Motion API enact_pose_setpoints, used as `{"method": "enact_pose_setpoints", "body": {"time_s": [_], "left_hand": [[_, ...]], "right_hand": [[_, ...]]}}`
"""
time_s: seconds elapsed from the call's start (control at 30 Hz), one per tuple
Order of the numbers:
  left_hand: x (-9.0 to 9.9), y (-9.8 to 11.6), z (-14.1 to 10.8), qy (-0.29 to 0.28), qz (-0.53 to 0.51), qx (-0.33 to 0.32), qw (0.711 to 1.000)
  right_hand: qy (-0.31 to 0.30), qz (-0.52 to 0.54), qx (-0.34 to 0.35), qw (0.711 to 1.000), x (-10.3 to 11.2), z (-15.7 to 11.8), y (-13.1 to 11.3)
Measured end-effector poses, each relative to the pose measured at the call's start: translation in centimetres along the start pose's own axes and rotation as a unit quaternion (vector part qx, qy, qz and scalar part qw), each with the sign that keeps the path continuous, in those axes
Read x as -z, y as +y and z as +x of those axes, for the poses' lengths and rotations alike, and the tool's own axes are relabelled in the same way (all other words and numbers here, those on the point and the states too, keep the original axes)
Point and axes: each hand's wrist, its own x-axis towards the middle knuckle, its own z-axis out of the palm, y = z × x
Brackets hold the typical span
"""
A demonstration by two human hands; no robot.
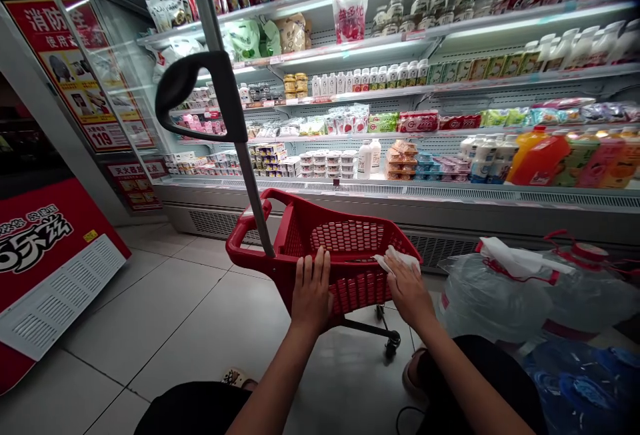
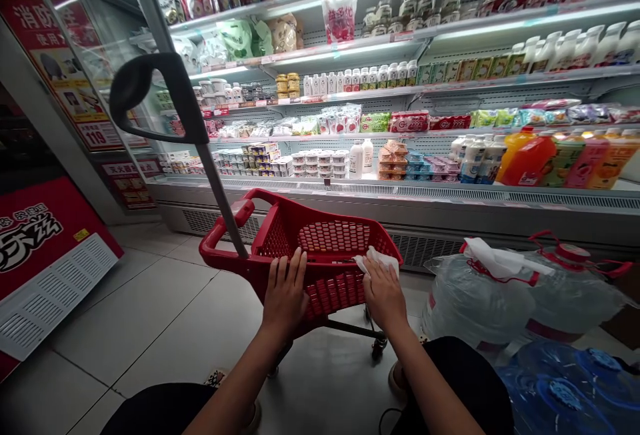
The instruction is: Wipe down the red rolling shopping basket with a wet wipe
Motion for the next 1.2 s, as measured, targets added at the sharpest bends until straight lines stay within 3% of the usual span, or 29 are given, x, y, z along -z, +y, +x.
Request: {"method": "enact_pose_setpoints", "body": {"time_s": [0.2, 0.27, 0.33, 0.43, 0.63, 0.73, 0.83, 1.0, 1.07, 1.13, 1.2], "left_hand": [[-0.4, 0.7, 0.3, 0.012, 0.024, 0.009, 1.0], [-0.4, 0.5, 0.2, 0.022, 0.034, 0.009, 0.999], [-0.3, 0.1, 0.1, 0.026, 0.039, 0.005, 0.999], [0.1, -0.7, -0.2, 0.017, 0.034, -0.007, 0.999], [0.3, -1.2, -0.4, -0.003, 0.018, -0.01, 1.0], [0.1, -0.8, -0.3, -0.003, 0.015, -0.006, 1.0], [-0.1, -0.3, -0.2, 0.002, 0.009, 0.003, 1.0], [-0.4, 0.1, -0.1, 0.029, 0.026, 0.008, 0.999], [-0.4, -0.1, -0.2, 0.038, 0.039, 0.005, 0.998], [-0.3, -0.5, -0.3, 0.042, 0.04, 0.0, 0.998], [-0.2, -0.8, -0.5, 0.038, 0.031, -0.009, 0.999]], "right_hand": [[-0.017, 0.083, 0.119, 0.989, -0.9, 1.4, -10.7], [-0.015, 0.098, 0.133, 0.986, -0.8, 1.4, -12.7], [-0.015, 0.093, 0.154, 0.984, -0.6, 1.3, -12.8], [-0.01, 0.064, 0.172, 0.983, -0.5, 1.1, -10.3], [0.001, 0.006, 0.102, 0.995, -0.5, 0.4, -2.0], [0.01, -0.002, 0.051, 0.999, -0.5, 0.1, 0.3], [0.024, 0.013, 0.048, 0.998, -1.0, 0.2, -1.4], [-0.003, 0.084, 0.128, 0.988, -1.5, 0.6, -10.4], [-0.011, 0.106, 0.144, 0.984, -1.0, 0.7, -12.9], [-0.019, 0.107, 0.164, 0.981, -0.5, 0.6, -13.2], [-0.023, 0.087, 0.174, 0.981, 0.0, 0.4, -11.6]]}}
